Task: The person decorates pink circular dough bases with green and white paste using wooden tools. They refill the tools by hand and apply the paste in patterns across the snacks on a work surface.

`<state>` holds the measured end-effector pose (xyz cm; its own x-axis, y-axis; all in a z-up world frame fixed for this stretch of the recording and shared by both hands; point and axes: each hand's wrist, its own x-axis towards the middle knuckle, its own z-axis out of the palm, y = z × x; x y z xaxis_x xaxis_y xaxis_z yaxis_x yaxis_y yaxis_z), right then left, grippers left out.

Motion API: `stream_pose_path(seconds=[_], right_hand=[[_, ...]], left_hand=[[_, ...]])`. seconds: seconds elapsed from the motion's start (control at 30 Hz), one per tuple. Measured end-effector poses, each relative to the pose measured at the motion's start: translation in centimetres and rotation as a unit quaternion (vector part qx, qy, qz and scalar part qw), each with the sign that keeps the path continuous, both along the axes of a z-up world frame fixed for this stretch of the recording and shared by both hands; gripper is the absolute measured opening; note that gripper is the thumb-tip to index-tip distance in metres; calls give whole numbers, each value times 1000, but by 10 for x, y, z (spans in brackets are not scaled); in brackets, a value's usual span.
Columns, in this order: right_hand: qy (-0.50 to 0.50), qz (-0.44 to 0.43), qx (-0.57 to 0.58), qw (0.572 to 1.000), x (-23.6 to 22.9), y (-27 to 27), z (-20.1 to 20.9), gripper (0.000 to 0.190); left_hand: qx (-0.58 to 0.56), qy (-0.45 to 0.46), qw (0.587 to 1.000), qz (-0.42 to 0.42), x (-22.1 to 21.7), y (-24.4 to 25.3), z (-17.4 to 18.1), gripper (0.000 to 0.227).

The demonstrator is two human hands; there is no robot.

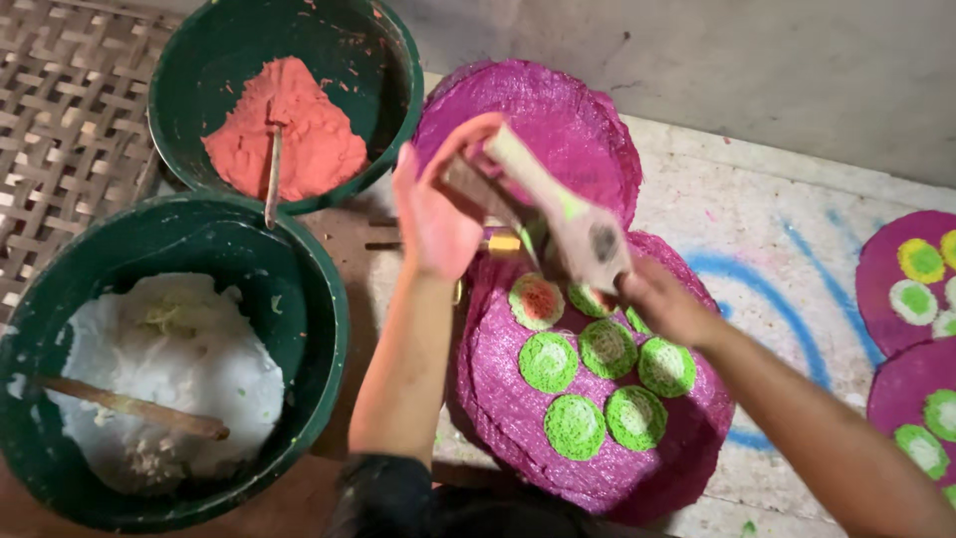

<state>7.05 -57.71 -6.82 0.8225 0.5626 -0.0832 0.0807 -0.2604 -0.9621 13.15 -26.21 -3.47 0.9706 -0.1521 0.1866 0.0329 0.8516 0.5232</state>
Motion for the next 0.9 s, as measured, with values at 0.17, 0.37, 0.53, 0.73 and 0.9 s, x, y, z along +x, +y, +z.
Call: stream_pose_path(seconds=[0.17, 0.37, 0.53, 0.73, 0.9], right_hand=[[-68, -135, -82, 985, 77, 23, 18, 81], [-191, -194, -528, 804, 168, 67, -39, 76], [-248, -184, -497, 811, 182, 72, -80, 67], [-368, -268, -179, 872, 101, -10, -55, 54], [-187, -329, -285, 881, -2, -102, -47, 23]], left_hand=[[284, 20, 932, 225, -66, 5, -34, 34], [655, 6, 742, 145, -151, 0, -83, 45], [657, 44, 749, 77, -166, 3, -103, 45], [678, 48, 723, 124, -172, 4, -115, 34], [728, -22, 666, 161, -172, 4, -108, 32]])
